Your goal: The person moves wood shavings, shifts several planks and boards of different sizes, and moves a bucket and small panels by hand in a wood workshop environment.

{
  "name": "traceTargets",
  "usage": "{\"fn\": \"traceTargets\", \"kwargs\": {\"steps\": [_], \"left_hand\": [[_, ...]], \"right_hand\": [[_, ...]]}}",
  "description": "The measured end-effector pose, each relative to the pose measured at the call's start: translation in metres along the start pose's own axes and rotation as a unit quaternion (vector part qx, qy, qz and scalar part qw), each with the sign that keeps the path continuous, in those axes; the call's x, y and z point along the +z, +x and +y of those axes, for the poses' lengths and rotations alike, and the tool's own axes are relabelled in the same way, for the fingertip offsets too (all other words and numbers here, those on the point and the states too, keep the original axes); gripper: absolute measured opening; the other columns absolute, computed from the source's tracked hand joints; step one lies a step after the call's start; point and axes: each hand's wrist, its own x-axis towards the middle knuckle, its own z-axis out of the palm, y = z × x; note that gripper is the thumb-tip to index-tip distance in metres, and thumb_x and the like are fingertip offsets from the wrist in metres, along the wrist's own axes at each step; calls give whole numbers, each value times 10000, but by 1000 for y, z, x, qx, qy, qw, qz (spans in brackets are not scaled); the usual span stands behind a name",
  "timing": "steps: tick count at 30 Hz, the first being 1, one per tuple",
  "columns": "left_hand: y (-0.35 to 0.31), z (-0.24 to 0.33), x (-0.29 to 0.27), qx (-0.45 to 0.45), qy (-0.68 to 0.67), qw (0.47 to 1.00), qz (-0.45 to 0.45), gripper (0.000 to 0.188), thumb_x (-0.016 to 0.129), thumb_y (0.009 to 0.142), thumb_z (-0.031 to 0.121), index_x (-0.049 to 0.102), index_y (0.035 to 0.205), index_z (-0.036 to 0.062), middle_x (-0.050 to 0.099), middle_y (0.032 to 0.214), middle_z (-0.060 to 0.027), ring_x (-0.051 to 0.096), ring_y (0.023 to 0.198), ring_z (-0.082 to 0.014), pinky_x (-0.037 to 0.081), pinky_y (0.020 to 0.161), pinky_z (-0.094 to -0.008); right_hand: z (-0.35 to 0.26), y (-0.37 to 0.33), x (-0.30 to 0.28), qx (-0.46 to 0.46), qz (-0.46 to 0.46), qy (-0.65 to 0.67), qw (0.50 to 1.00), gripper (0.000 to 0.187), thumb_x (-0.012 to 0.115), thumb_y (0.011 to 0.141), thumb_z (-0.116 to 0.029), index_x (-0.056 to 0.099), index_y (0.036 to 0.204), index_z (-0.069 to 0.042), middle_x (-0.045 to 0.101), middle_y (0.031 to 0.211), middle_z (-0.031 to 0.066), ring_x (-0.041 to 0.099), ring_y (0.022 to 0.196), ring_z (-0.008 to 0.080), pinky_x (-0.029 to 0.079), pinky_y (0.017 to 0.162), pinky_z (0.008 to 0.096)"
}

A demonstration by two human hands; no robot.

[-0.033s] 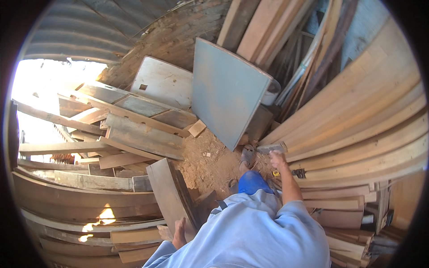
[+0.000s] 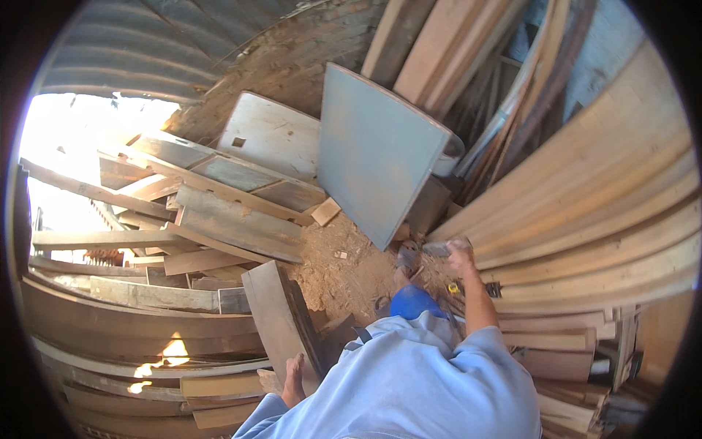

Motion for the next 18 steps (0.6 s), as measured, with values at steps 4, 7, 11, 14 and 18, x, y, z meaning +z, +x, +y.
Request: {"fn": "traceTargets", "kwargs": {"steps": [4,7,11,14,18], "left_hand": [[-25,84,-14,41,-29,997,52,621,618,779,421,570,1103,-106,603,1120,-302,586,1063,-412,463,880,-442],[-41,126,-17,28,-9,997,67,616,631,773,420,577,1116,-89,599,1121,-304,584,1073,-395,462,881,-442],[-30,147,-25,-45,-69,997,5,685,647,760,435,533,1217,-63,507,1251,-343,505,1186,-443,428,994,-467],[-50,217,-24,-8,-65,997,45,649,638,770,434,549,1234,-12,520,1246,-306,508,1178,-429,428,986,-466],[-32,282,-1,183,-8,980,74,581,606,790,451,593,1216,56,546,1212,-255,522,1157,-395,423,985,-449]], "right_hand": [[-128,85,-11,-392,180,-171,886,345,601,893,-435,453,763,-152,341,609,-31,317,498,91,254,401,306],[-241,112,25,-374,210,-83,900,405,614,882,-439,545,925,-43,523,842,48,509,811,162,435,726,333],[-336,102,93,-283,29,-109,953,511,639,862,-340,576,1198,41,625,1074,123,565,1009,214,425,886,318],[-328,107,97,-281,113,-132,944,314,642,858,-244,658,1045,8,613,849,14,539,799,134,437,731,278],[-313,70,107,-296,29,-226,928,288,633,811,-145,639,1050,17,630,846,38,560,785,129,462,710,293]]}}
